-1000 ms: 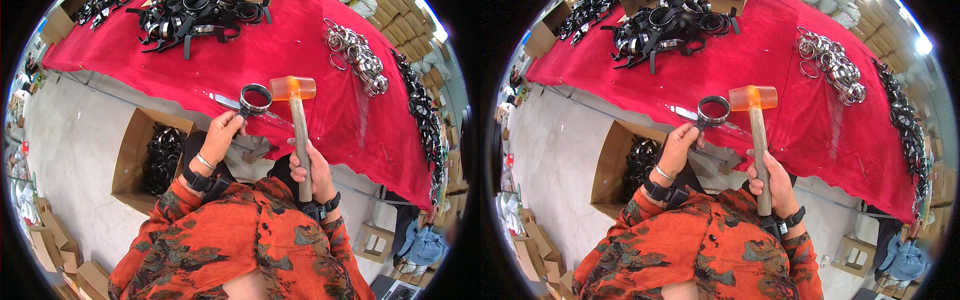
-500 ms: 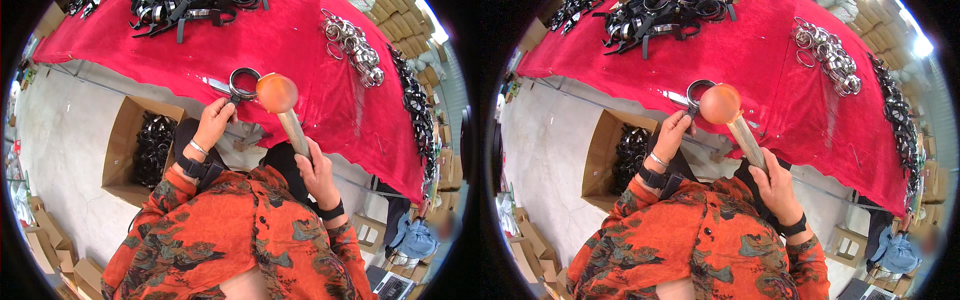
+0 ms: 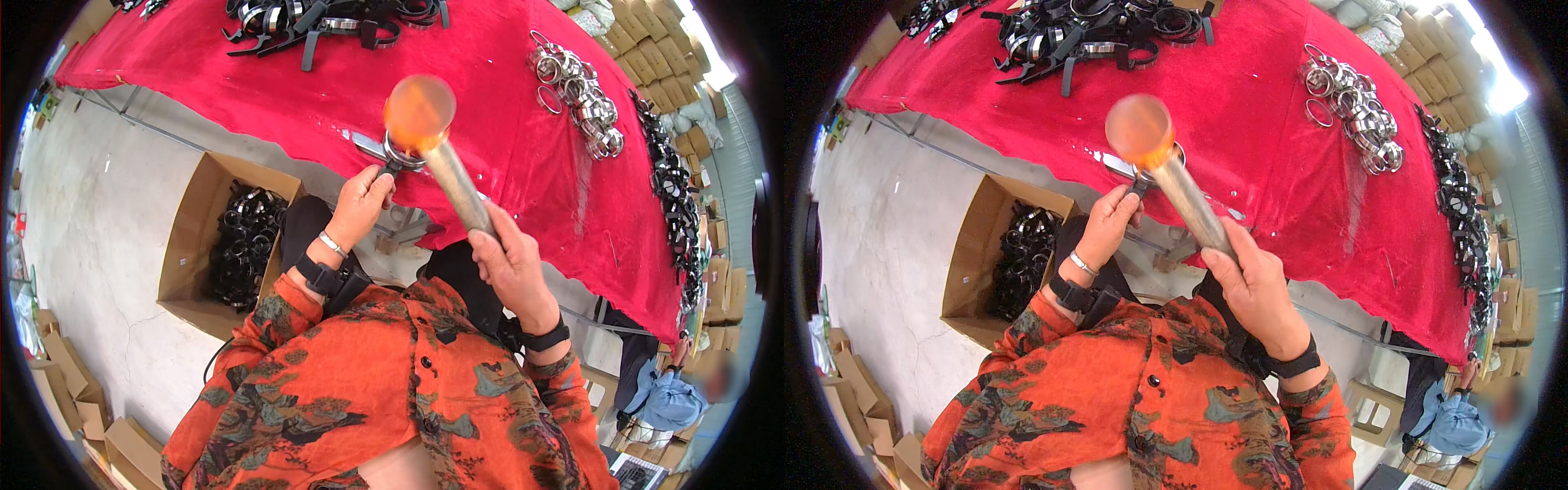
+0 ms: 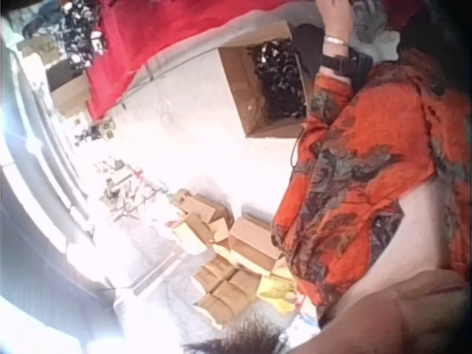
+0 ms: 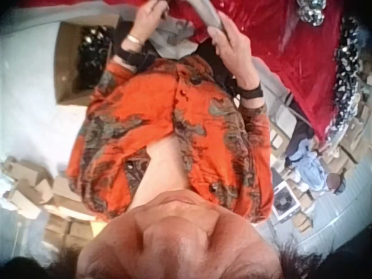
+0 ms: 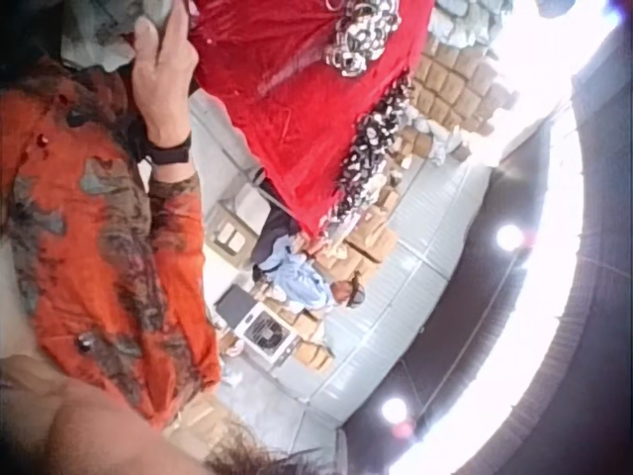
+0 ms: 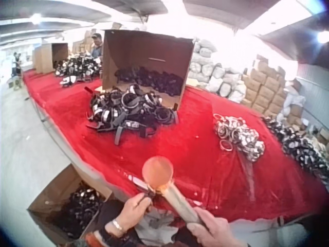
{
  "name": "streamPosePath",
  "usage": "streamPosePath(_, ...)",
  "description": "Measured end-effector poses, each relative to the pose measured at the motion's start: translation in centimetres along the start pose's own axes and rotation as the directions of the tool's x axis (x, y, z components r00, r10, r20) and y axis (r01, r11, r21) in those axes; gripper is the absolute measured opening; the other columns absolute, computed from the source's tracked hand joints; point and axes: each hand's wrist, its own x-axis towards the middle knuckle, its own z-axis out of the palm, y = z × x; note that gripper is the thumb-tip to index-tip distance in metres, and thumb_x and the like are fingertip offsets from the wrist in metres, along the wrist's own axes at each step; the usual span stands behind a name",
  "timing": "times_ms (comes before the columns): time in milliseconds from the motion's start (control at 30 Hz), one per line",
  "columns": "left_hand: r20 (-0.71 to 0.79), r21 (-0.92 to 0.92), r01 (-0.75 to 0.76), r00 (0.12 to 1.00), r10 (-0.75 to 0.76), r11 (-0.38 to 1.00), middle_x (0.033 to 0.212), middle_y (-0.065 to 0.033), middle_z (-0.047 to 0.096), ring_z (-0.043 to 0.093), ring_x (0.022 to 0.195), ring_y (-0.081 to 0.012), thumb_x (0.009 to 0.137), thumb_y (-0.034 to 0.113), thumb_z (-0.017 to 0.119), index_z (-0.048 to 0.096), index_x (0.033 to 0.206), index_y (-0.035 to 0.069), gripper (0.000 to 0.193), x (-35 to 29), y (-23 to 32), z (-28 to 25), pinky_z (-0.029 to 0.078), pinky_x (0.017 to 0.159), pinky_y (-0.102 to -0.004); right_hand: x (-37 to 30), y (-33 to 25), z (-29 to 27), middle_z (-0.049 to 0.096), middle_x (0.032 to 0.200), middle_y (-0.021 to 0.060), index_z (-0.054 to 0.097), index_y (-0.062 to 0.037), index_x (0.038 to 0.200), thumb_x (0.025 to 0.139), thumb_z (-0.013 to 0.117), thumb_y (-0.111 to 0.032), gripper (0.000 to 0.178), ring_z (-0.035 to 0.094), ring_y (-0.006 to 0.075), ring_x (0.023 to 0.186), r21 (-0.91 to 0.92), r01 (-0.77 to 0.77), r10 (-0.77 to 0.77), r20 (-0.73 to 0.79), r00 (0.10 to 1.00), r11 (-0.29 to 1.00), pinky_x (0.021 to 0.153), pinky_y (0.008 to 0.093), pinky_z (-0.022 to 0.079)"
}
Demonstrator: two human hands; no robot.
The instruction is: Assembling metal rings onto plastic components using a mallet.
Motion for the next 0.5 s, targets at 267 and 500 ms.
streamPosePath(267,0.004,-0.028,-0.003,1.0,0.003,1.0,0.064,-0.0009,0.053,0.05,0.059,-0.0088,0.096,0.022,0.052,0.052,0.077,0.003,0.027,0.3,0.6,0.3,0.042,0.055,-0.0256,2.7,1.4,1.6,0.054,0.069,0.0084,0.047,0.0009,0.128,0.094,0.055,-0.017,0.04,0.056,0.0119,0.059,-0.23,0.372,-0.37,0.055,0.928,0.899,0.054,0.0284,0.046)
streamPosePath(500,-0.032,0.042,0.049,0.998,-0.048,0.998,0.063,-0.0019,0.054,0.051,0.059,-0.0085,0.095,0.024,0.053,0.054,0.077,0.003,0.028,0.1,0.8,-0.2,0.042,0.055,-0.026,3.8,-2.9,0.3,0.053,0.07,-0.0017,0.049,-0.002,0.128,0.097,0.052,-0.022,0.037,0.047,0.0044,0.054,0.371,0.046,-0.019,-0.077,0.997,0.927,0.047,0.0209,0.04)
